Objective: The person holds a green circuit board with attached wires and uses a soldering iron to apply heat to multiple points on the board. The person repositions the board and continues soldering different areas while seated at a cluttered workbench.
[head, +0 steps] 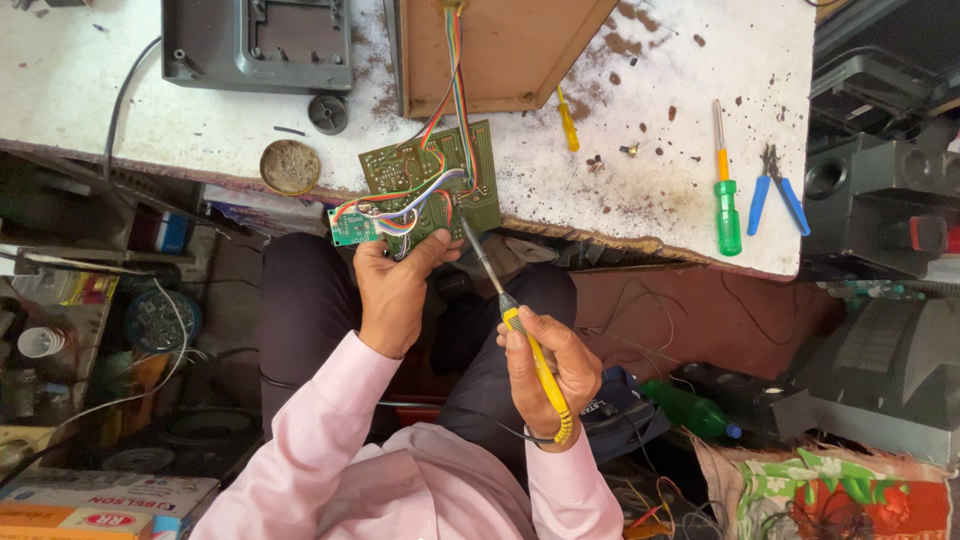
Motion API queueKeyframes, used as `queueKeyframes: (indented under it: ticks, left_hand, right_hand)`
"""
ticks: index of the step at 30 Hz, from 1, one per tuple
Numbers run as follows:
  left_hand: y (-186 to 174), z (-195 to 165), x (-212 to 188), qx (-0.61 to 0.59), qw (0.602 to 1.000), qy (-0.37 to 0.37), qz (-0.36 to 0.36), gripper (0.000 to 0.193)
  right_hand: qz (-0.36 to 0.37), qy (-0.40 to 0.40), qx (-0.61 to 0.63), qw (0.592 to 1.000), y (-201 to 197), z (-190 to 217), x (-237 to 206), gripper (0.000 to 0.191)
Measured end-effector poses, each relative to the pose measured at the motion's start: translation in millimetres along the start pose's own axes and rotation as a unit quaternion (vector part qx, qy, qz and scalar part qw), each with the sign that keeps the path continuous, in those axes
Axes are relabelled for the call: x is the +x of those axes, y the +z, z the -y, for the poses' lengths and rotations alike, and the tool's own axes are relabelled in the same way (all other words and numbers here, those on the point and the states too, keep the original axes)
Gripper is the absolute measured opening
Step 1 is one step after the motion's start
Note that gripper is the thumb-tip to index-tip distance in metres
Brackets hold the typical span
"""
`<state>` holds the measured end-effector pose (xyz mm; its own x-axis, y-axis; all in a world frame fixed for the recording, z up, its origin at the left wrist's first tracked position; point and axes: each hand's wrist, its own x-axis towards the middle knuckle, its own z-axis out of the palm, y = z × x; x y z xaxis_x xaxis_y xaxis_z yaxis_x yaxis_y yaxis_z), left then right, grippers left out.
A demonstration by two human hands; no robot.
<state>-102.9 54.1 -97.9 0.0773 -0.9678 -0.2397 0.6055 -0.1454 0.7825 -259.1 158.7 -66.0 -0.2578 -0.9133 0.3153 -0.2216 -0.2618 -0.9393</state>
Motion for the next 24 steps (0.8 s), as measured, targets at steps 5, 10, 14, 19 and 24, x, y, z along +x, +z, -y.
queueKeyframes:
  ticks: [5,10,14,19,24]
  left_hand:
    - [2.4,-1.1,1.0,-0.004,1.0,-0.003,-0.001,0.015]
    - [3.5,-0.6,2.7,-0.006,1.0,0.001,-0.001,0.018]
    - [2.1,-0.9,2.1,-0.002,1.0,-0.002,-0.004,0.019]
    - [2.1,0.0,2.5,-0.001,1.0,0.004,0.0,0.016]
    - [3.7,1.1,0.9,-0.006,1.0,0.005,0.001,0.016]
  right_hand:
    - [0.005,-0.003,0.007,1.0,-0.4,0.5,0.2,0.023]
    - [-0.005,0.017,-0.014,1.0,0.1,0.3,0.4,0.022]
    - [-0.005,0.032,-0.01,0.999,1.0,-1.4,-0.9,0.022]
    - [-0.014,0.046,0.007,0.999,-0.9,-9.4,-3.2,0.021]
    - [-0.083,0.091,0.157,0.98,-20.2,-33.2,-9.8,0.021]
